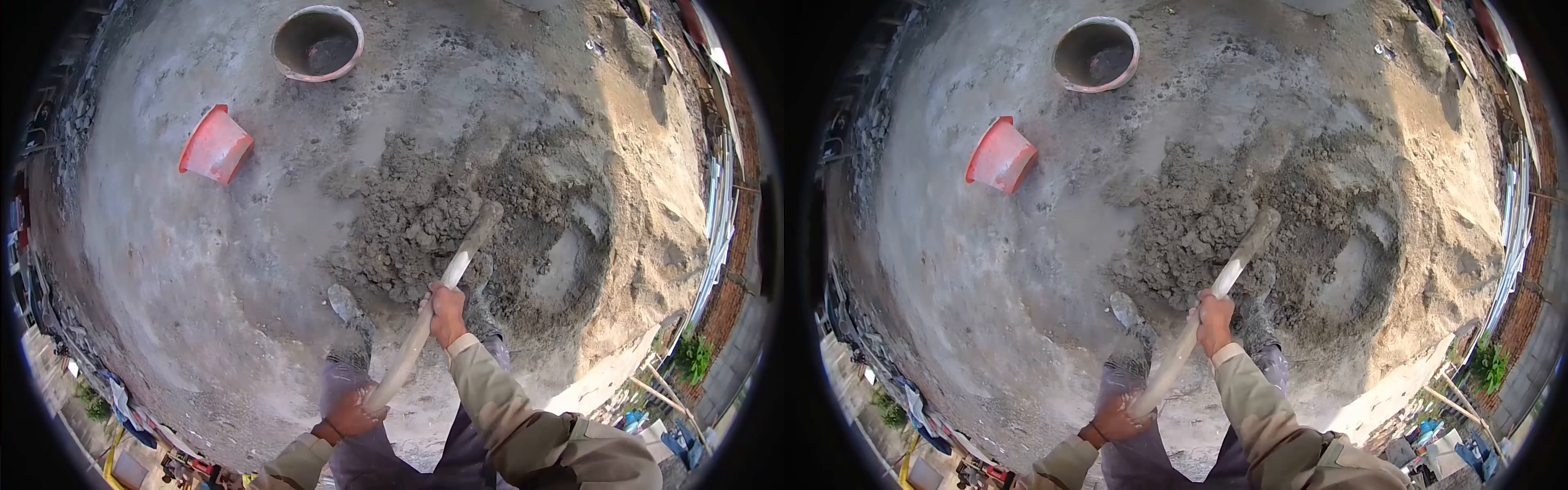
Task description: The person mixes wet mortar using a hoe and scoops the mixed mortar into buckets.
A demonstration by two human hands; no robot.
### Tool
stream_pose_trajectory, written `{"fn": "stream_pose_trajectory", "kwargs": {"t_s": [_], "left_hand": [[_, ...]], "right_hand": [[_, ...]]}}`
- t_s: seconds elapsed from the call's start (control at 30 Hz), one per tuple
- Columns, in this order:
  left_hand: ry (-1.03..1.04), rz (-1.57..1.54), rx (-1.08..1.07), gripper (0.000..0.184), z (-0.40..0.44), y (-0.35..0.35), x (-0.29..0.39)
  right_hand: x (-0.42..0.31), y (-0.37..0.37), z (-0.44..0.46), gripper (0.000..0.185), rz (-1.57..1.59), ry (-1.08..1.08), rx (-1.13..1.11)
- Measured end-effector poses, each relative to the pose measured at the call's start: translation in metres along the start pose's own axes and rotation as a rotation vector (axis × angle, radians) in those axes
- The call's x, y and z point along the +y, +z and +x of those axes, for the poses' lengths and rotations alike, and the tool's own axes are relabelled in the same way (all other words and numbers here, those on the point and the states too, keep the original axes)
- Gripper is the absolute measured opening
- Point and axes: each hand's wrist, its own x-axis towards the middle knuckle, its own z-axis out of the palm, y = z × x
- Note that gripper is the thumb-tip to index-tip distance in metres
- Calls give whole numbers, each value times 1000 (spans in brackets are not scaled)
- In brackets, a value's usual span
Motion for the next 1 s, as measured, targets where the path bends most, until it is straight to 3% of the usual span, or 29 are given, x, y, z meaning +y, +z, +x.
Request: {"fn": "stream_pose_trajectory", "kwargs": {"t_s": [0.03, 0.13, 0.2, 0.27, 0.33, 0.43, 0.53, 0.57, 0.67, 0.73, 0.77, 0.9, 1.0], "left_hand": [[31, 3, -26, 47, -22, 12, -54], [238, 314, 195, 24, -41, -10, -155], [131, 349, 200, 23, -23, -11, -211], [126, 478, 263, 28, -10, -14, -234], [151, 474, 270, 35, 3, -24, -245], [190, 420, 287, 46, -12, -28, -243], [161, 333, 281, 44, -72, -18, -249], [102, 324, 229, 40, -95, -20, -237], [-235, 270, 97, 29, -91, -33, -113], [-273, 214, 396, 25, -21, -8, -34], [-293, 197, 453, 25, 11, -2, -10], [-421, 169, 379, 27, 47, 73, 62], [-286, -26, 454, 31, 46, 123, 106]], "right_hand": [[25, 1, -18, 11, 55, 49, -3], [77, 26, -58, 18, 226, 238, 23], [103, 32, -68, 19, 285, 217, -10], [128, 26, -83, 19, 337, 204, -5], [133, 23, -114, 19, 352, 36, -122], [146, 11, -153, 17, 355, -33, -231], [143, 12, -172, 15, 389, 134, -201], [138, 13, -164, 15, 399, 134, -198], [115, 22, -64, 14, 236, 405, -144], [83, 24, 58, 9, 125, 517, -169], [51, 27, 77, 9, 35, 545, -197], [15, -4, 98, 9, -134, 318, -165], [-26, -40, 73, 7, -170, 209, -145]]}}
